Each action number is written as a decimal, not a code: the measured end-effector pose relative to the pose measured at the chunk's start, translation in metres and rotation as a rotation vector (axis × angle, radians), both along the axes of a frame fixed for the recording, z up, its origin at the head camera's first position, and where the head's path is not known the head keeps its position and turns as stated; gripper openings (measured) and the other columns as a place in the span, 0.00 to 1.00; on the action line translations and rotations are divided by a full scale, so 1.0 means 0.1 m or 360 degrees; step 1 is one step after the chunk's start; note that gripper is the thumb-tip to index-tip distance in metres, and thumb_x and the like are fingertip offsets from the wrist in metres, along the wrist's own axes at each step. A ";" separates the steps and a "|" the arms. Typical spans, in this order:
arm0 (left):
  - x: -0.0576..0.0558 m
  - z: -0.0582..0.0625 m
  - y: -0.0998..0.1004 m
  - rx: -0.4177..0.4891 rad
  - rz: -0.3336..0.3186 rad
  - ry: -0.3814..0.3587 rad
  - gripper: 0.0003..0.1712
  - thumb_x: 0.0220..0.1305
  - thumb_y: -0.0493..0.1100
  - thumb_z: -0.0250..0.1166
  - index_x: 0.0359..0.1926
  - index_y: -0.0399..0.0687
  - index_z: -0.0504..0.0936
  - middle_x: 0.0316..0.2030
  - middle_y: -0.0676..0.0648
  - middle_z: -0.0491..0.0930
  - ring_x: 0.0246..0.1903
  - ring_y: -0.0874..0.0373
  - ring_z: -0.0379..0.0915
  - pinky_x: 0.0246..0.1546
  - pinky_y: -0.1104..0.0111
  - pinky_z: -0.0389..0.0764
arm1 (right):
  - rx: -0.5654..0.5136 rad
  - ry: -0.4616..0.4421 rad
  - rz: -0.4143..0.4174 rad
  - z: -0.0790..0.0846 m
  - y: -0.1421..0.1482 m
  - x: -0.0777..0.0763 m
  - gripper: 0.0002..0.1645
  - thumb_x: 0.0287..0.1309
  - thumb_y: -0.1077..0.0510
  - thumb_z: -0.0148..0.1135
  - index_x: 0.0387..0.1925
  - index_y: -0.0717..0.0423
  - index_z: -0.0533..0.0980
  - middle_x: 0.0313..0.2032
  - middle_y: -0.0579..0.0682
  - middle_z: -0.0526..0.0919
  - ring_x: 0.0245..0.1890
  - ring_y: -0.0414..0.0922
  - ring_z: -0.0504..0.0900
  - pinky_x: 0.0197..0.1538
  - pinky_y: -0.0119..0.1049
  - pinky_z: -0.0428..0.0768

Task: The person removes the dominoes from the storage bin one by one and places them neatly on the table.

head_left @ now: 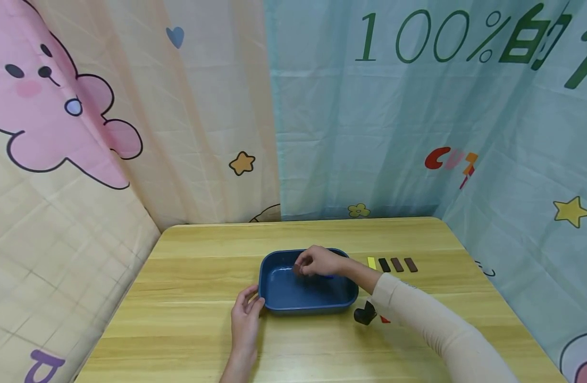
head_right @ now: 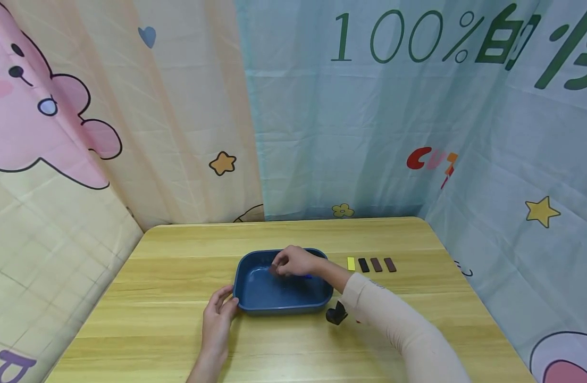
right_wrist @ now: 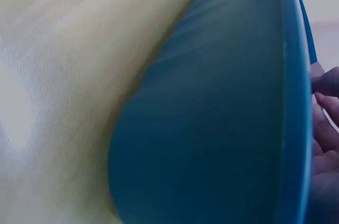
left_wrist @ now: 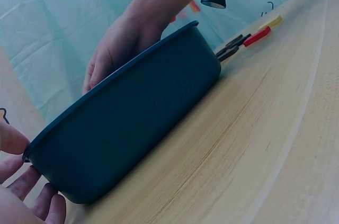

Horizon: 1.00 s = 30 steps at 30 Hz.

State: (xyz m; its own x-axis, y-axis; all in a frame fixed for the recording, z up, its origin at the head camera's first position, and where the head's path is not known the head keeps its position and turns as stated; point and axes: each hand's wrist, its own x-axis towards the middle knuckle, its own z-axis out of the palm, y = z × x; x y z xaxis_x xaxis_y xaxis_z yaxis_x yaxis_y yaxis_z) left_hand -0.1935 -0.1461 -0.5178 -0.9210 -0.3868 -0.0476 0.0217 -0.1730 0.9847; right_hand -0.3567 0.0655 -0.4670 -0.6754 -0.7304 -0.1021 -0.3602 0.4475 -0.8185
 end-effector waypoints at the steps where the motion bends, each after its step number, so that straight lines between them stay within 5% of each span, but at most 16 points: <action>1: 0.00 0.00 0.00 0.0003 0.0000 0.0000 0.19 0.72 0.28 0.59 0.62 0.29 0.73 0.62 0.33 0.75 0.61 0.41 0.74 0.50 0.74 0.80 | -0.0041 -0.0066 -0.0019 -0.01 0.01 0.00 0.11 0.68 0.67 0.62 0.48 0.62 0.85 0.37 0.48 0.86 0.36 0.44 0.82 0.43 0.39 0.86; 10: 0.01 0.00 0.02 0.0000 0.0013 0.0008 0.20 0.71 0.27 0.58 0.62 0.29 0.73 0.62 0.32 0.74 0.61 0.39 0.73 0.51 0.74 0.80 | -0.0279 -0.0415 -0.0190 -0.03 0.14 -0.03 0.13 0.68 0.67 0.64 0.51 0.68 0.83 0.44 0.55 0.86 0.43 0.50 0.87 0.48 0.46 0.87; 30: 0.01 0.00 0.03 -0.0035 0.0033 0.0063 0.19 0.70 0.27 0.60 0.60 0.27 0.74 0.61 0.30 0.75 0.57 0.43 0.76 0.49 0.75 0.81 | -0.0300 -0.0395 -0.0330 0.16 0.60 -0.01 0.13 0.69 0.63 0.65 0.51 0.67 0.82 0.42 0.55 0.88 0.41 0.49 0.87 0.51 0.51 0.85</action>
